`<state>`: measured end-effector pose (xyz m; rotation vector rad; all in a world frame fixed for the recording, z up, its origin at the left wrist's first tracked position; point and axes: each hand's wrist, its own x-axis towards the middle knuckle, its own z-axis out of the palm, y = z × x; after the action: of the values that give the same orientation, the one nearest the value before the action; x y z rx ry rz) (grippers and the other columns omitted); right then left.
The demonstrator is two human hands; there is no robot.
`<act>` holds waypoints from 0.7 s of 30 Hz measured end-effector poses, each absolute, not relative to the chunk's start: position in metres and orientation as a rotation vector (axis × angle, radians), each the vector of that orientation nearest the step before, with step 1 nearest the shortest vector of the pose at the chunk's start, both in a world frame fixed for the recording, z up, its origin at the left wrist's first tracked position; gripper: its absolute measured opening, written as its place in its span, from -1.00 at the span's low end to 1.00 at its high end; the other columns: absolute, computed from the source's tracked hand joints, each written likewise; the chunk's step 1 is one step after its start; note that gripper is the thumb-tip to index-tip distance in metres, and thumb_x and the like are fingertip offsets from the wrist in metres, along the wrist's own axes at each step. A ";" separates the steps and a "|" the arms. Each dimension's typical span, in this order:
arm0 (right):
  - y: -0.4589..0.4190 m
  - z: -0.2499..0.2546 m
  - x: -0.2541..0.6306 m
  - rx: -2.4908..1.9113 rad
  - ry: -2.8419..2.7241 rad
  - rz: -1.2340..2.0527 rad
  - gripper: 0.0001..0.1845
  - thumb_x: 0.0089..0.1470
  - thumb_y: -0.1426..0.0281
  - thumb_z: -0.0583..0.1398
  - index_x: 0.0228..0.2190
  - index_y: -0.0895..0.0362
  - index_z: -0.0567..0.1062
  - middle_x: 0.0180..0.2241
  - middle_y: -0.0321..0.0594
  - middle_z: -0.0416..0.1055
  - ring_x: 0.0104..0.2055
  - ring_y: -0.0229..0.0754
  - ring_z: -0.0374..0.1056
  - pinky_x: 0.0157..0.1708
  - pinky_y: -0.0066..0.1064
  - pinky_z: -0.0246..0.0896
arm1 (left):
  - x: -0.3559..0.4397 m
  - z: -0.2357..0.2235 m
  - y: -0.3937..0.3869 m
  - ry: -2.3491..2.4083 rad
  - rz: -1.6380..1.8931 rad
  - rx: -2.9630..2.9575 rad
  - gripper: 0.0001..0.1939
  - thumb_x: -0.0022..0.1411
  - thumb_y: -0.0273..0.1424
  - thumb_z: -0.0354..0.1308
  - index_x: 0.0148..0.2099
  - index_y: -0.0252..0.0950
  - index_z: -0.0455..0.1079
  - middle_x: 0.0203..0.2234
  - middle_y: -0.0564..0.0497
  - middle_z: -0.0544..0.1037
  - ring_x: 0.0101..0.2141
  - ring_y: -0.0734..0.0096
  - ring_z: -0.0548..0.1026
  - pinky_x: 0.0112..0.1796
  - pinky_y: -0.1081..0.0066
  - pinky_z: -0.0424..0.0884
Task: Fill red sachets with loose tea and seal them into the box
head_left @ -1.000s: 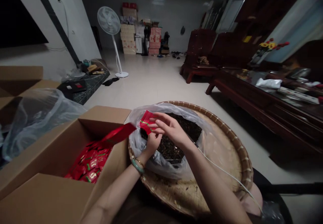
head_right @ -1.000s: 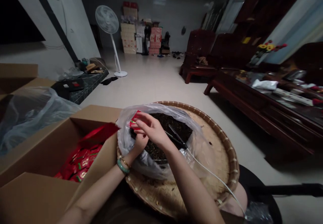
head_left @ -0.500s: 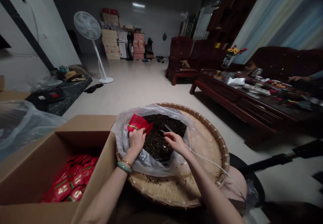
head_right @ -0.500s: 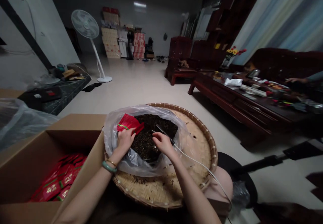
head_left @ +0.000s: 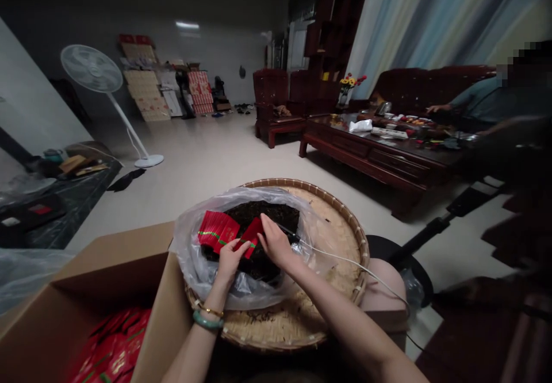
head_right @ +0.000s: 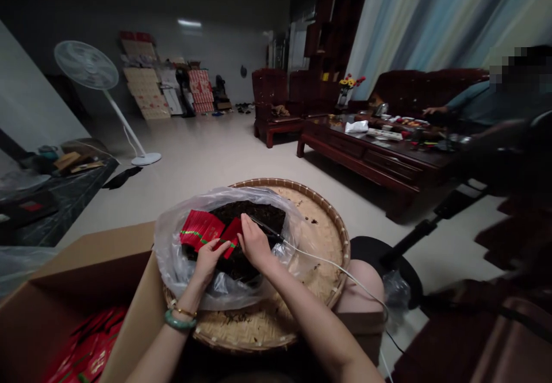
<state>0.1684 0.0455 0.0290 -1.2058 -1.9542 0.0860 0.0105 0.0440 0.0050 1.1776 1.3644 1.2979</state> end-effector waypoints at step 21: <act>0.062 0.055 0.184 -1.078 -1.859 0.263 -0.91 0.02 0.41 0.22 -0.50 0.12 0.51 -0.40 -0.20 0.22 -0.34 -0.20 0.18 -0.35 -0.37 0.19 | 0.010 0.006 0.038 1.366 1.377 1.085 -0.62 -0.23 -0.21 0.36 -0.34 -0.35 0.53 -0.48 -0.02 0.60 -0.44 0.30 0.53 -0.35 0.38 0.45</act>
<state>0.1842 0.0625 0.0551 -1.0784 -1.8585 0.2631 0.0101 0.0383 0.0063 1.0853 1.3658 1.3767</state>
